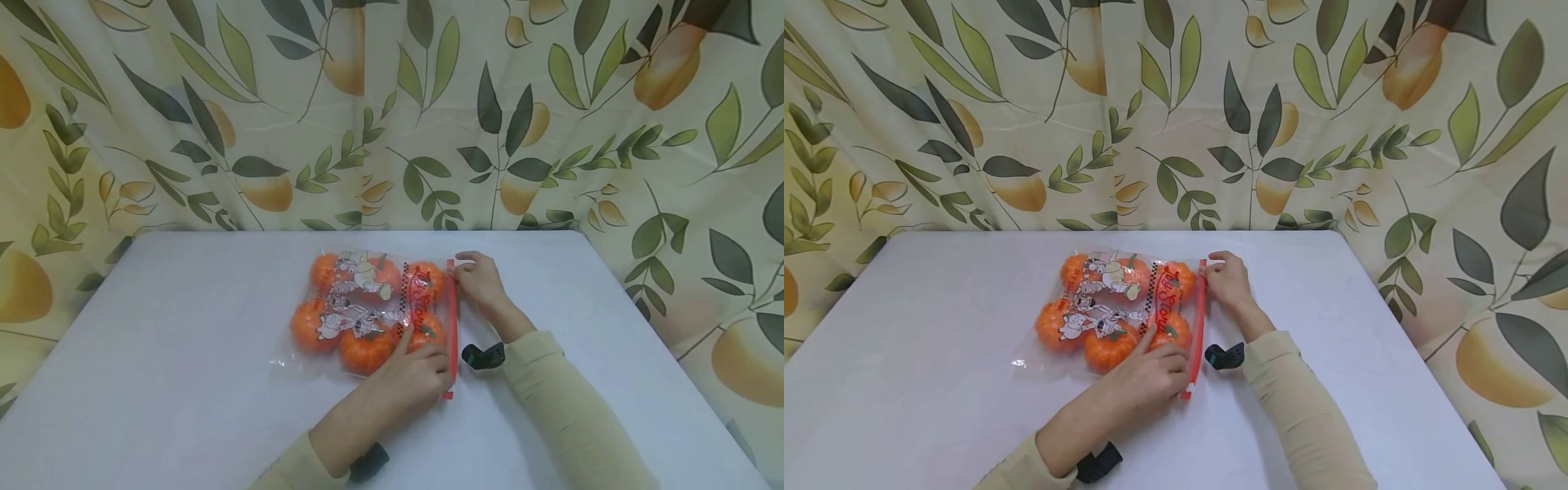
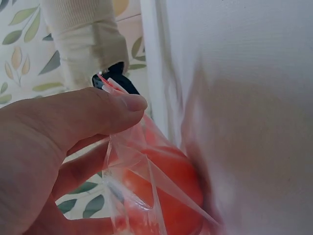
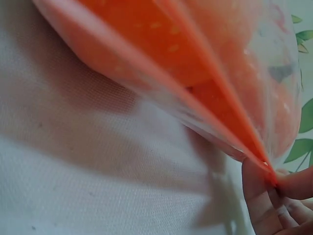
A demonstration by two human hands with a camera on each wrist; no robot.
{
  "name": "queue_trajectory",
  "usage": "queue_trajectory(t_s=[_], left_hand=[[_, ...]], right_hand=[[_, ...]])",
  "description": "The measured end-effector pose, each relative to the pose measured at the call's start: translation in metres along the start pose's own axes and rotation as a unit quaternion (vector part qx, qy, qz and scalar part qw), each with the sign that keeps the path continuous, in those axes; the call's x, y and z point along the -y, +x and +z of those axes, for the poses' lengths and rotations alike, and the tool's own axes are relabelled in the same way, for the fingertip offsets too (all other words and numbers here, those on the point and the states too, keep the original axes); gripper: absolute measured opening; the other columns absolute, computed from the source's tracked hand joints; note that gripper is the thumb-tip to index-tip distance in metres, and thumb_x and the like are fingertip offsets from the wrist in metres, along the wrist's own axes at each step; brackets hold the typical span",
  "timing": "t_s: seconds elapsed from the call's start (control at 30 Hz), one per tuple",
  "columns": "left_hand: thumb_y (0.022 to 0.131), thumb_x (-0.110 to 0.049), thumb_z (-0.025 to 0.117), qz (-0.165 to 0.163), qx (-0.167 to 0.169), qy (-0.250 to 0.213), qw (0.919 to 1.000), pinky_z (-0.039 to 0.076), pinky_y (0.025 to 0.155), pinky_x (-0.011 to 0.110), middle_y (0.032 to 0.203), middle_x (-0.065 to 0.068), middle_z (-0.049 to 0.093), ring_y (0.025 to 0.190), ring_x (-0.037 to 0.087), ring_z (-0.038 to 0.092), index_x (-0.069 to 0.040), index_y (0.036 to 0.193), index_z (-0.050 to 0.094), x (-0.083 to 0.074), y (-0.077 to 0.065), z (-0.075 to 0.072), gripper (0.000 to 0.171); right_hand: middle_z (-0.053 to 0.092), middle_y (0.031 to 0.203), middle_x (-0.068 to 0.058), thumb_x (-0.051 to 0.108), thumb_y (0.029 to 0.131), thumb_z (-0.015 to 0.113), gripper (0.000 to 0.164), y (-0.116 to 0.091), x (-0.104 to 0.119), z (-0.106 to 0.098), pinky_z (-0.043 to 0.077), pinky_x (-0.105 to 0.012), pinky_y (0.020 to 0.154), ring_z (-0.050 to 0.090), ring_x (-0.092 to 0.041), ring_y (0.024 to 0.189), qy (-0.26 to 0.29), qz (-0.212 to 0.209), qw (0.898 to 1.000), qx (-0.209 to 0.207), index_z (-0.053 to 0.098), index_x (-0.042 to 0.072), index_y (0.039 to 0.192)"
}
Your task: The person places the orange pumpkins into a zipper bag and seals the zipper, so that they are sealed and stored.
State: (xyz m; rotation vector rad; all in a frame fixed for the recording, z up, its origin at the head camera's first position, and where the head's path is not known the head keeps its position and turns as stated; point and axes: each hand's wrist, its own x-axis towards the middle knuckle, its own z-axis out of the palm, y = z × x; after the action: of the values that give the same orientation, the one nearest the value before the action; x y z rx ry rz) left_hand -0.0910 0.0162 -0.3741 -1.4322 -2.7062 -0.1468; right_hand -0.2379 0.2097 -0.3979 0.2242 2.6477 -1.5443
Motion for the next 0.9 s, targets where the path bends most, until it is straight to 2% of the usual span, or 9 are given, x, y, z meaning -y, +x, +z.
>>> queue_trajectory(t_s=[0.2,0.37,0.5,0.67,0.73,0.9], left_hand=[[0.087,-0.028,0.076,0.005,0.003,-0.022,0.9997,0.036,0.112,0.062,0.118,-0.011,0.071,0.121,0.010,0.056,-0.026,0.118,0.074,-0.001,0.001,-0.001,0.031],[0.088,-0.027,0.075,0.005,-0.006,-0.014,0.9999,0.037,0.112,0.061,0.118,-0.011,0.072,0.120,0.010,0.057,-0.024,0.118,0.074,-0.002,0.002,0.001,0.030],[0.089,-0.026,0.075,-0.005,-0.004,-0.013,0.9999,0.036,0.113,0.061,0.118,-0.012,0.072,0.121,0.010,0.057,-0.024,0.117,0.074,-0.003,0.002,0.003,0.028],[0.090,-0.025,0.074,-0.014,-0.005,-0.014,0.9998,0.035,0.114,0.061,0.117,-0.013,0.072,0.121,0.009,0.057,-0.025,0.116,0.074,-0.003,0.002,0.003,0.026],[0.090,-0.024,0.074,-0.013,-0.011,-0.008,0.9998,0.035,0.113,0.061,0.117,-0.013,0.072,0.120,0.009,0.057,-0.026,0.117,0.074,-0.003,0.002,0.003,0.027],[0.088,-0.028,0.076,-0.014,-0.020,-0.016,0.9996,0.037,0.113,0.060,0.120,-0.011,0.071,0.120,0.009,0.059,-0.025,0.121,0.072,-0.002,0.002,0.003,0.033]], right_hand=[[0.071,0.104,-0.021,0.011,0.099,0.055,0.042,-0.001,0.000,-0.002,0.053,-0.019,0.059,0.058,-0.004,0.060,0.011,0.016,1.000,0.002,0.049,-0.003,0.138],[0.070,0.108,-0.021,0.014,0.101,0.052,0.039,-0.004,0.001,-0.005,0.054,-0.020,0.062,0.059,-0.008,0.066,0.003,0.031,0.999,0.017,0.051,-0.002,0.137],[0.067,0.121,-0.023,0.018,0.103,0.051,0.040,-0.005,0.000,-0.007,0.053,-0.023,0.067,0.060,-0.015,0.081,-0.011,0.042,0.999,0.031,0.051,-0.002,0.137],[0.058,0.135,-0.022,0.026,0.103,0.051,0.047,-0.009,-0.003,-0.010,0.054,-0.030,0.087,0.057,-0.024,0.108,-0.031,0.056,0.997,0.048,0.049,-0.003,0.140],[0.059,0.130,-0.019,0.029,0.103,0.048,0.049,-0.012,-0.005,-0.012,0.054,-0.031,0.085,0.058,-0.024,0.104,-0.032,0.058,0.996,0.061,0.050,-0.003,0.139],[0.059,0.096,-0.010,0.041,0.104,0.045,0.057,-0.025,-0.010,-0.019,0.056,-0.027,0.069,0.059,-0.016,0.078,0.004,0.057,0.992,0.115,0.050,-0.005,0.137]])
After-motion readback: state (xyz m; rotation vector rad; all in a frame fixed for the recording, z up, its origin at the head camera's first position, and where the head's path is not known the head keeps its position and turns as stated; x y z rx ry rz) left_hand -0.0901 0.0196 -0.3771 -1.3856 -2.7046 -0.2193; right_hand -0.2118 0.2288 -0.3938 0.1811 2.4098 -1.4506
